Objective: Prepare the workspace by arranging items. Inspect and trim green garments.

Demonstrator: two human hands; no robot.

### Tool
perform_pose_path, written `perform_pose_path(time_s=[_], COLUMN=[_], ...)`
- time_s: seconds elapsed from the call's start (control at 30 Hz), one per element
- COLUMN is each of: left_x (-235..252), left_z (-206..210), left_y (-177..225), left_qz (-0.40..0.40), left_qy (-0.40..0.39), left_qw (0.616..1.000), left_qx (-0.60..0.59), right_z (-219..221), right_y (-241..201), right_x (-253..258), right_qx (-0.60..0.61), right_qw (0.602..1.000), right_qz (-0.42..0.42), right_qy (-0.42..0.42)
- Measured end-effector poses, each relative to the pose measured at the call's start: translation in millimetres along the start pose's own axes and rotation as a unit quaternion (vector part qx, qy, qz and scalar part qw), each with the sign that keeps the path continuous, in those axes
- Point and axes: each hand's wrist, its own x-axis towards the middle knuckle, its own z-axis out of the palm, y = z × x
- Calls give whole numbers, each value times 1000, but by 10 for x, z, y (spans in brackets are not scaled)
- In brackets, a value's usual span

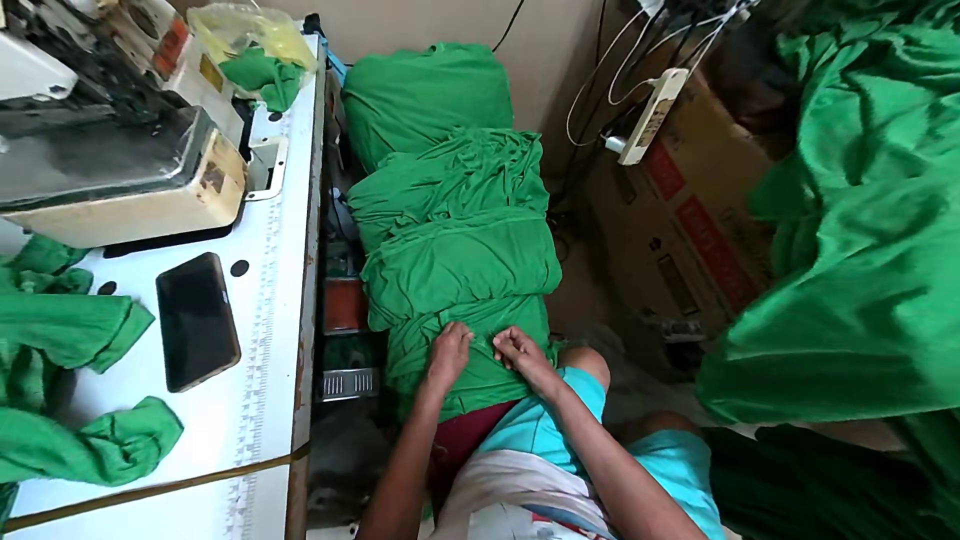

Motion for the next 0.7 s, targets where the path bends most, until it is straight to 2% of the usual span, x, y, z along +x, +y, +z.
perform_pose_path(time_s=[0.17, 0.4, 0.5, 0.6, 0.7], left_x=[-15, 10, 27, 9, -44], left_z=[72, 98, 87, 93, 152], left_y=[-53, -64, -102, -66, 14], left_qz=[24, 4, -11, -23, -14], left_qy=[41, 43, 45, 69, 74], left_qw=[998, 997, 993, 991, 997], left_qx=[-51, -67, -105, -115, -6], right_z=[18, 98, 79, 31, -7], right_y=[-63, -130, -47, 34, 62], right_x=[-1, 63, 71, 48, 38], right_qx=[-129, -292, -227, -59, 15], right_qw=[991, 955, 974, 998, 1000], right_qz=[-2, 24, 15, 0, -7], right_qy=[-30, -49, -25, 13, 21])
